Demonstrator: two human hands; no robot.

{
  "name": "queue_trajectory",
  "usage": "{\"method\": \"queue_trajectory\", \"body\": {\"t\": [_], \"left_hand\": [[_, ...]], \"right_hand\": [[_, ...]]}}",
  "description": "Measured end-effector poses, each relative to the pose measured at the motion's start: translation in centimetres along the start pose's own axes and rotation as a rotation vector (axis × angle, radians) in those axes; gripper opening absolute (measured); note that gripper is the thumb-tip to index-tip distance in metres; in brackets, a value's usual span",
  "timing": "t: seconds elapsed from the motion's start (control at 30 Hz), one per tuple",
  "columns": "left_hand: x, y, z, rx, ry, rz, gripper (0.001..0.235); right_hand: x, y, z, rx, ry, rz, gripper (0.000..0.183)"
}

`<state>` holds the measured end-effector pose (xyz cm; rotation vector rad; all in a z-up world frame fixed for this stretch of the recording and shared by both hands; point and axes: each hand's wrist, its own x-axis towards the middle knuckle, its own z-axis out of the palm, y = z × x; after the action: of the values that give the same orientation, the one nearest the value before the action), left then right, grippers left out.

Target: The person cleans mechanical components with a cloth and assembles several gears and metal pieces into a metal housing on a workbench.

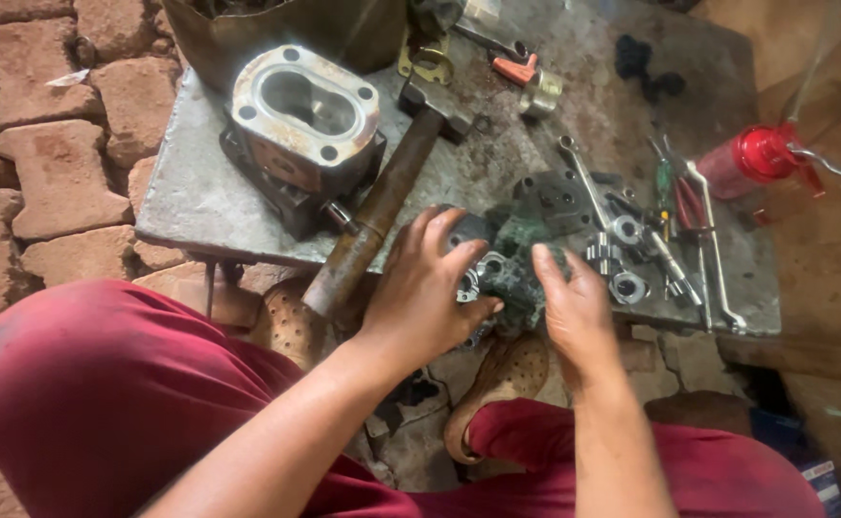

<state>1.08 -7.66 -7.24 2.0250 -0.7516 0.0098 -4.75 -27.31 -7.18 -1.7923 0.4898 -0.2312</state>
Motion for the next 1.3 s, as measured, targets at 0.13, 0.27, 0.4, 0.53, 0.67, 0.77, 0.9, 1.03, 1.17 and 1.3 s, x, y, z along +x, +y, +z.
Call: {"method": "queue_trajectory", "body": {"t": [0.13, 0.27, 0.4, 0.53, 0.67, 0.77, 0.9, 1.03, 1.17, 1.3], "left_hand": [[0.3, -0.1, 0.5, 0.023, 0.007, 0.013, 0.056], [0.6, -0.5, 1.0, 0.003, 0.057, 0.078, 0.055], [0.6, -0.6, 1.0, 0.012, 0.075, 0.128, 0.053], [1.0, -0.2, 0.9, 0.003, 0.074, 0.130, 0.053], [0.5, -0.7, 1.3, 0.033, 0.063, 0.078, 0.054], [0.9, -0.9, 1.2, 0.028, 0.044, 0.093, 0.068], [0.7, -1.0, 1.1, 0.023, 0.036, 0.084, 0.061], [1.2, -0.5, 0.9, 0.004, 0.047, 0.103, 0.056], [1.1, -0.6, 1.0, 0.022, 0.070, 0.107, 0.056], [0.9, -0.9, 1.3, 0.041, 0.098, 0.124, 0.050]], "right_hand": [[-0.8, -0.4, 0.3, -0.248, -0.011, -0.088, 0.033], [-1.1, -0.2, 1.8, -0.598, 0.043, -0.362, 0.028], [-0.1, -0.4, 2.4, -0.349, 0.030, -0.158, 0.025], [0.7, -2.3, 0.9, -0.391, 0.323, -0.237, 0.038], [-1.4, -1.9, 0.7, -0.032, 0.165, -0.337, 0.037], [-1.4, -1.0, 1.7, -0.123, -0.179, -0.299, 0.035], [-0.9, 0.0, 2.2, -0.513, -0.037, -0.476, 0.033], [0.1, -1.8, 1.8, -0.476, 0.034, -0.400, 0.037], [-0.8, -3.9, 1.9, -0.920, -0.057, -0.408, 0.051], [-2.0, -4.3, 1.7, -0.823, -0.058, -0.614, 0.033]]}}
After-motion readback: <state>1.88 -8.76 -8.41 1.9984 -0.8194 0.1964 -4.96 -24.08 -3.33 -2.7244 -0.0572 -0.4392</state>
